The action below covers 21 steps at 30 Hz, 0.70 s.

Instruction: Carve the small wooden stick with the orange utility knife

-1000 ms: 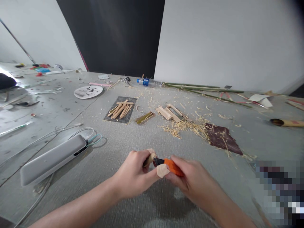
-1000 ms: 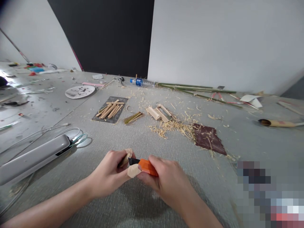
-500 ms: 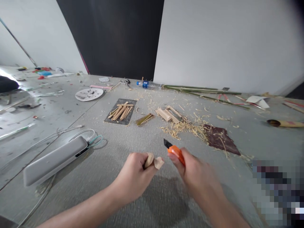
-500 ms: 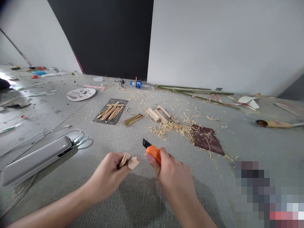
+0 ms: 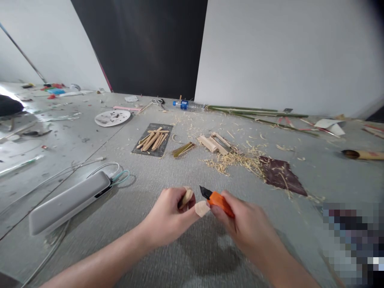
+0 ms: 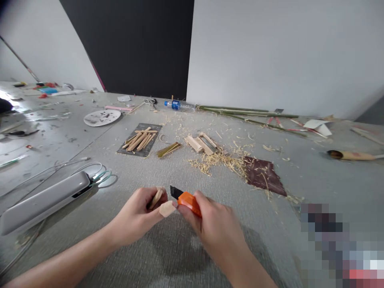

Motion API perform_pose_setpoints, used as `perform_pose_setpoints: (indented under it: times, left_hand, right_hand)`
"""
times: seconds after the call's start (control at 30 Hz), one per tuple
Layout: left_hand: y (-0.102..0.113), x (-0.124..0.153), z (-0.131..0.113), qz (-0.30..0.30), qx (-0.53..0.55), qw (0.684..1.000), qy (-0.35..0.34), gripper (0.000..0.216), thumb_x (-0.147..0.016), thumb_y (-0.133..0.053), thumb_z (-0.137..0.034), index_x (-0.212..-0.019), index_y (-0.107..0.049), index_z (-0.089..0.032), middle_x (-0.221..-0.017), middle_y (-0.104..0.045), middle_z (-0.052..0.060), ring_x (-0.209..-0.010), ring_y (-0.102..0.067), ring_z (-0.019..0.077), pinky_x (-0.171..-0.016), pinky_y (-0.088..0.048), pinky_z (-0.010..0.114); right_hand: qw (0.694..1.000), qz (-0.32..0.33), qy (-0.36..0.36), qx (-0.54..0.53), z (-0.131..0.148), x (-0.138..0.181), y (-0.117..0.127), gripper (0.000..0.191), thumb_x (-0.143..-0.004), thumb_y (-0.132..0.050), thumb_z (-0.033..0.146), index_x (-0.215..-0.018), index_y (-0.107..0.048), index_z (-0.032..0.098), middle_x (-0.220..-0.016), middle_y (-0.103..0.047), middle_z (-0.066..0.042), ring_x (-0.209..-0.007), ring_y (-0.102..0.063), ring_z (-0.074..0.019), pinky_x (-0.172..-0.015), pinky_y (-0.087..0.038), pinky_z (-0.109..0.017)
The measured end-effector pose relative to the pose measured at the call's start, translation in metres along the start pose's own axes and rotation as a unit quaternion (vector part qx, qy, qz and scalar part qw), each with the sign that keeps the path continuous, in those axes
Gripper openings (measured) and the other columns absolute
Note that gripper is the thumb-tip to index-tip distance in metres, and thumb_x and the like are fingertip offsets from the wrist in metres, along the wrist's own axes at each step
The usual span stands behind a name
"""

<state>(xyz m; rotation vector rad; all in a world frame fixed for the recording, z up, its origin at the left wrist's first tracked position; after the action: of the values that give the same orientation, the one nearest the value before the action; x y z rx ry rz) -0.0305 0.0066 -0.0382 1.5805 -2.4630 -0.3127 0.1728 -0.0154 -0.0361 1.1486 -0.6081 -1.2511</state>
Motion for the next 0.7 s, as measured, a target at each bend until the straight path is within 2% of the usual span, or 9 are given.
perform_pose_setpoints:
  times: [0.13, 0.27, 0.53, 0.7]
  left_hand:
    - [-0.0003, -0.0005, 0.0005, 0.008, -0.009, 1.000, -0.012, 0.047, -0.089, -0.068, -0.041, -0.066, -0.033, -0.020, -0.062, -0.029, -0.007, -0.061, -0.023, 0.0106, -0.053, -0.019, 0.026]
    - [0.0002, -0.0002, 0.0002, 0.001, -0.011, 1.000, -0.024, 0.048, -0.089, -0.070, -0.040, -0.065, -0.033, -0.020, -0.062, -0.029, -0.008, -0.061, -0.023, 0.0104, -0.052, -0.018, 0.026]
    - [0.0002, -0.0004, -0.0014, 0.009, -0.011, 0.999, -0.032, 0.048, -0.087, -0.072, -0.038, -0.065, -0.035, -0.019, -0.061, -0.030, -0.008, -0.060, -0.023, 0.0098, -0.051, -0.019, 0.025]
    - [-0.0013, 0.0015, -0.0022, 0.027, -0.043, 0.999, -0.017, 0.042, -0.086, -0.072, -0.040, -0.067, -0.041, -0.019, -0.060, -0.031, -0.009, -0.059, -0.024, 0.0094, -0.051, -0.019, 0.025]
  right_hand:
    - [0.999, -0.010, 0.039, -0.009, 0.0038, -0.0001, 0.0014, 0.043, -0.102, -0.040, 0.061, -0.079, -0.047, 0.025, -0.059, -0.059, 0.004, -0.047, -0.053, -0.0147, -0.048, -0.026, -0.027]
    - [0.999, -0.011, 0.036, -0.018, 0.0068, 0.0003, 0.0011, 0.044, -0.101, -0.043, 0.061, -0.076, -0.043, 0.025, -0.055, -0.055, 0.005, -0.043, -0.046, -0.0125, -0.048, -0.023, -0.026]
    - [0.997, 0.033, 0.035, -0.059, 0.0037, 0.0020, 0.0006, 0.044, -0.101, -0.043, 0.061, -0.077, -0.043, 0.024, -0.060, -0.055, 0.004, -0.049, -0.045, -0.0121, -0.050, -0.024, -0.027]
    - [0.994, 0.069, 0.052, -0.071, 0.0027, -0.0005, 0.0004, 0.047, -0.100, -0.042, 0.064, -0.075, -0.041, 0.024, -0.059, -0.052, 0.004, -0.049, -0.042, -0.0121, -0.051, -0.024, -0.027]
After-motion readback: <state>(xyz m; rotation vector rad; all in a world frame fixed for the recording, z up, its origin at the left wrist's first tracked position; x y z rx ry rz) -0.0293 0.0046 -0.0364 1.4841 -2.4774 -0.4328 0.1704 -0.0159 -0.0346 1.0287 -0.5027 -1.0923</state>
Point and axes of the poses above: each hand's wrist, its own x-axis away from the middle knuckle, its own y-axis out of the back of the hand, z = x × y, the point moved 2 cm from there along -x, towards the middle knuckle
